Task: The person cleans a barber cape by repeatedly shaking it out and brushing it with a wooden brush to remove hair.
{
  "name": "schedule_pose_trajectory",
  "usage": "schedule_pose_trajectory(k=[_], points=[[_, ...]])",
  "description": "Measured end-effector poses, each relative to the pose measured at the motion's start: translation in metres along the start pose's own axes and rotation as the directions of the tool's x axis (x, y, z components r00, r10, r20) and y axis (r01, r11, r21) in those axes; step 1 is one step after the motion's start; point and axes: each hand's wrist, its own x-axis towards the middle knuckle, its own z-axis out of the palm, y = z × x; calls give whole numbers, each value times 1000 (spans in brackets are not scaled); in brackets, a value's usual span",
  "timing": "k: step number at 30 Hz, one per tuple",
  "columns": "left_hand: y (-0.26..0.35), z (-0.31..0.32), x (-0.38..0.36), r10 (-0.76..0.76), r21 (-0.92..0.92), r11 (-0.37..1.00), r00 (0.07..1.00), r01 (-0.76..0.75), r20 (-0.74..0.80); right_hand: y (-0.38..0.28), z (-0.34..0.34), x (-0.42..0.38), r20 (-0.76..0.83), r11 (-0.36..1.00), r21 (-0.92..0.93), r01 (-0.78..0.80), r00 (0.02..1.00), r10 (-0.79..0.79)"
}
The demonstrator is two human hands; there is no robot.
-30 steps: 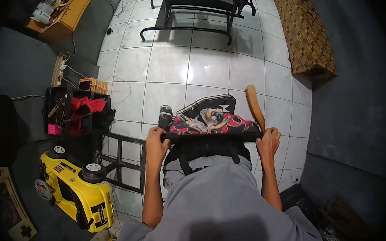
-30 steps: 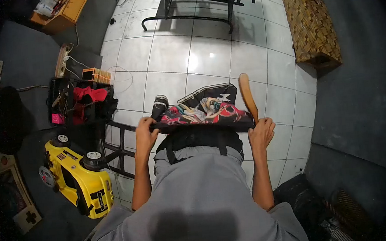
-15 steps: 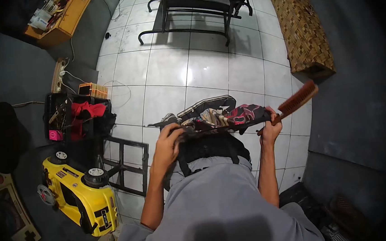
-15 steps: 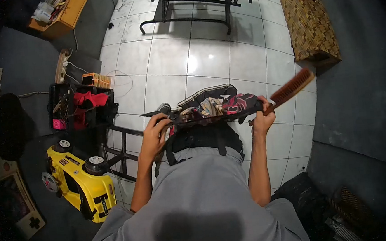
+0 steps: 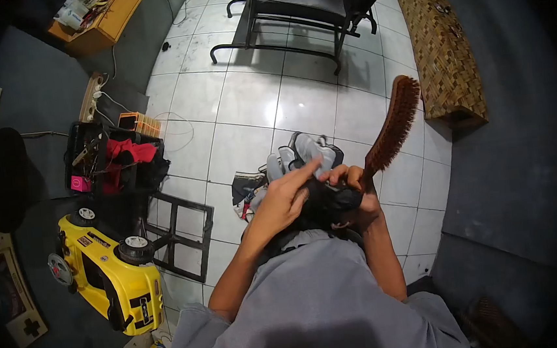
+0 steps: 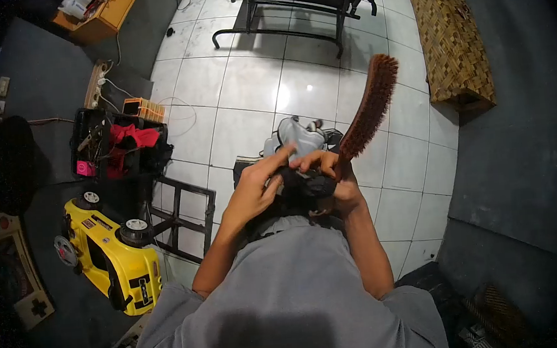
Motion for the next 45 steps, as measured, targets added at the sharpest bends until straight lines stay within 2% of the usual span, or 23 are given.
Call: schedule_pose_trajectory(k=[1,3,5,6,7,8,9,11,13,14,16,18,23,26,29,31,33,35,37,39,41,43,45], points=[[-1,-4,0,1,2,1000,1000,-1,-1,-2,0,-1,21,995,80,-55,998,54],[-3,-9,0,-185,40,983,966,181,179,-7,2,-2,116,987,149,-55,993,38],[-16,-3,-2,-156,34,988,973,152,173,-10,2,-3,180,946,312,-90,983,34],[-23,1,-2,-91,1,996,989,91,115,-8,-1,-3,112,984,164,-75,992,57],[-27,5,-3,-26,-30,999,998,27,56,-10,-1,-1,108,984,163,-72,993,55],[-28,6,-5,-24,-32,999,998,26,62,-14,-1,1,-36,980,-184,-80,997,75],[-28,6,-6,-123,-81,989,991,127,49,-16,-2,3,-177,855,-503,-129,983,44],[-26,1,-8,-220,-126,966,975,224,42,-15,-8,2,-206,879,-468,-91,978,-8],[-24,-4,-10,-426,-243,870,902,430,69,-19,-8,3,-357,855,-450,-258,929,92],[-28,-2,-10,-425,-242,870,902,430,72,-27,-3,-1,-387,847,-411,-338,906,173],[-38,7,-9,-431,-453,813,901,365,-48,-25,-6,-2,-362,893,-333,-304,915,176],[-41,10,-7,-436,-445,820,897,360,-78,-27,12,1,-418,941,-138,-309,880,228],[-48,14,-9,-498,-405,814,859,417,-117,-14,13,-1,-337,898,-358,-254,933,129],[-45,13,-12,-456,-359,837,889,412,-44,-10,10,0,-425,886,-340,-315,892,154],[-4,5,-4,-486,-416,823,859,387,-161,-9,2,4,-515,859,-423,-288,857,34],[-7,3,-5,-313,-221,935,939,277,-145,-16,6,9,-548,822,-469,-324,836,17],[-7,-1,-3,-214,-114,972,974,205,-78,-16,7,11,-533,899,-322,-298,842,88],[5,1,2,-69,-63,996,997,70,28,-12,6,10,-507,897,-315,-311,854,118],[10,6,6,-47,-80,996,997,42,-58,-5,6,9,-386,808,-527,-264,921,50],[6,1,7,-100,27,995,990,98,99,-6,16,6,-426,856,-397,-331,893,147],[4,1,7,-165,85,984,982,158,87,-8,20,8,-427,826,-418,-378,884,189],[-1,4,8,43,87,996,996,-36,-81,-7,17,7,-409,800,-447,-399,887,214],[5,4,7,81,102,992,988,-68,-129,0,10,7,-281,783,-598,-170,960,-6]])
